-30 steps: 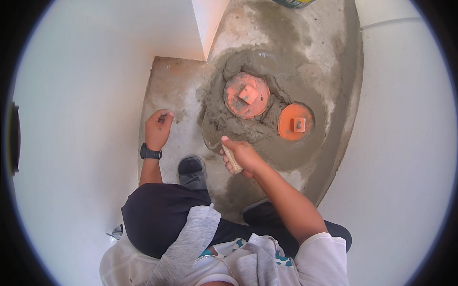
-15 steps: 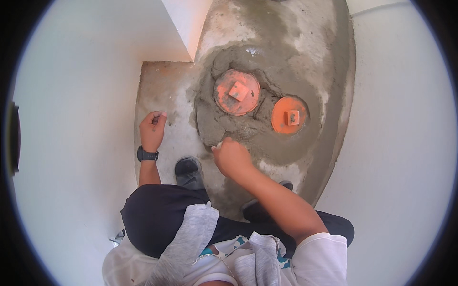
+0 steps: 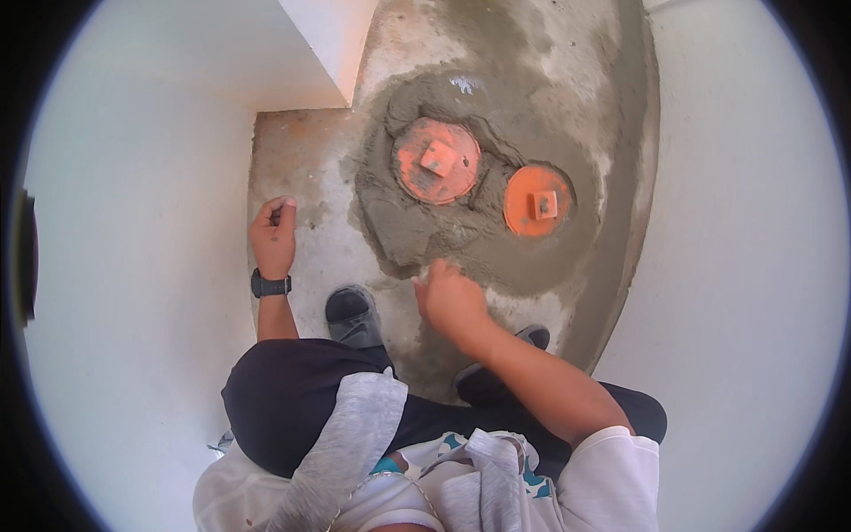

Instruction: The person scoops wet cement from a bucket with a trowel and spreads it on the floor around two orange circular fixtures. They repeatedly transfer cement and smooth the surface near the fixtures.

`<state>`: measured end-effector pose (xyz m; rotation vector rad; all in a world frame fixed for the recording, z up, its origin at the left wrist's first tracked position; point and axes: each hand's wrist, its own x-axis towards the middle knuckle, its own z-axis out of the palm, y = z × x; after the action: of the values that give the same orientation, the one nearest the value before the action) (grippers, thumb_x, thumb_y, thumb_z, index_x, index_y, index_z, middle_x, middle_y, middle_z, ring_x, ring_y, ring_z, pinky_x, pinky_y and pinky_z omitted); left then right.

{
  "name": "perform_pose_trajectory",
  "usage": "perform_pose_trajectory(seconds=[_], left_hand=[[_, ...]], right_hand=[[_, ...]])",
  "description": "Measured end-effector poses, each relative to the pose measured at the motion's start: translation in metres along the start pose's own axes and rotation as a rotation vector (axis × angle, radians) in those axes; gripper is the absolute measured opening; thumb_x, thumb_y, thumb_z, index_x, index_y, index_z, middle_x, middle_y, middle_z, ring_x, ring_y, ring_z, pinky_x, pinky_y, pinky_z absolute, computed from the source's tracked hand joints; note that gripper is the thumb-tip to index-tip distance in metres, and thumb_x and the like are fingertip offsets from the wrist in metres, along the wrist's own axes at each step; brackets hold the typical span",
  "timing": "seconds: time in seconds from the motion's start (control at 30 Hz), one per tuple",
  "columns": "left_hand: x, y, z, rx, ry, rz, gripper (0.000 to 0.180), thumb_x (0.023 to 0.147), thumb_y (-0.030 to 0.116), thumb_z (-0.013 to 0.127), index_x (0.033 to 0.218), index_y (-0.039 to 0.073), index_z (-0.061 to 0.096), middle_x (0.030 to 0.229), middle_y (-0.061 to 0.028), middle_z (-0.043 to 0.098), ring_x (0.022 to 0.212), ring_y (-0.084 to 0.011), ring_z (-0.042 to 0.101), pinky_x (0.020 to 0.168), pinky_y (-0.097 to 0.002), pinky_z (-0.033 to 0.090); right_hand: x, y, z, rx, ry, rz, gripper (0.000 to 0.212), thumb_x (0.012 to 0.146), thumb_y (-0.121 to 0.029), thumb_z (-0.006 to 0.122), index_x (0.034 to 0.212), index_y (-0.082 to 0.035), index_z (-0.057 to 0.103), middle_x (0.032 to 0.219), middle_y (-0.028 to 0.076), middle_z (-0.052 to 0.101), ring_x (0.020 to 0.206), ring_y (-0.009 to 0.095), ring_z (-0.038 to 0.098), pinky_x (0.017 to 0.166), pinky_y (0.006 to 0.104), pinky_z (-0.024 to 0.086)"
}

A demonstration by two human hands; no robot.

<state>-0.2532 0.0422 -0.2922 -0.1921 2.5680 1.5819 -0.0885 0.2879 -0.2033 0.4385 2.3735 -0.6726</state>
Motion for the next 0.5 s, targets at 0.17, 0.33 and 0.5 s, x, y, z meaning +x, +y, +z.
perform_pose_trajectory(seconds=[0.17, 0.33, 0.5], left_hand=[[-0.001, 0.005, 0.007, -0.002, 0.002, 0.003, 0.024, 0.096, 0.021, 0.073, 0.104, -0.001, 0.073, 0.078, 0.0013, 0.065, 0.070, -0.0063, 0.056, 0.067, -0.0231, 0.047], [-0.005, 0.006, 0.004, -0.043, -0.017, -0.016, 0.023, 0.096, 0.020, 0.073, 0.104, -0.001, 0.073, 0.077, 0.0018, 0.064, 0.069, -0.0060, 0.055, 0.066, -0.0225, 0.047], [-0.006, 0.001, 0.000, -0.010, -0.024, 0.003, 0.023, 0.096, 0.020, 0.073, 0.104, -0.001, 0.073, 0.077, 0.0019, 0.064, 0.069, -0.0060, 0.055, 0.066, -0.0225, 0.047]], right_hand=[[0.009, -0.016, 0.017, -0.133, -0.091, -0.112, 0.036, 0.097, -0.033, 0.062, 0.102, 0.002, 0.052, 0.092, 0.026, 0.067, 0.076, 0.042, 0.071, 0.067, 0.0487, 0.058], [0.014, 0.008, 0.019, -0.172, -0.011, -0.031, 0.037, 0.097, -0.036, 0.061, 0.102, 0.000, 0.052, 0.094, 0.025, 0.067, 0.076, 0.042, 0.071, 0.068, 0.0478, 0.059], [-0.013, 0.027, 0.000, -0.099, -0.159, -0.088, 0.040, 0.098, -0.038, 0.060, 0.099, 0.001, 0.054, 0.088, 0.026, 0.069, 0.079, 0.044, 0.070, 0.068, 0.0518, 0.056]])
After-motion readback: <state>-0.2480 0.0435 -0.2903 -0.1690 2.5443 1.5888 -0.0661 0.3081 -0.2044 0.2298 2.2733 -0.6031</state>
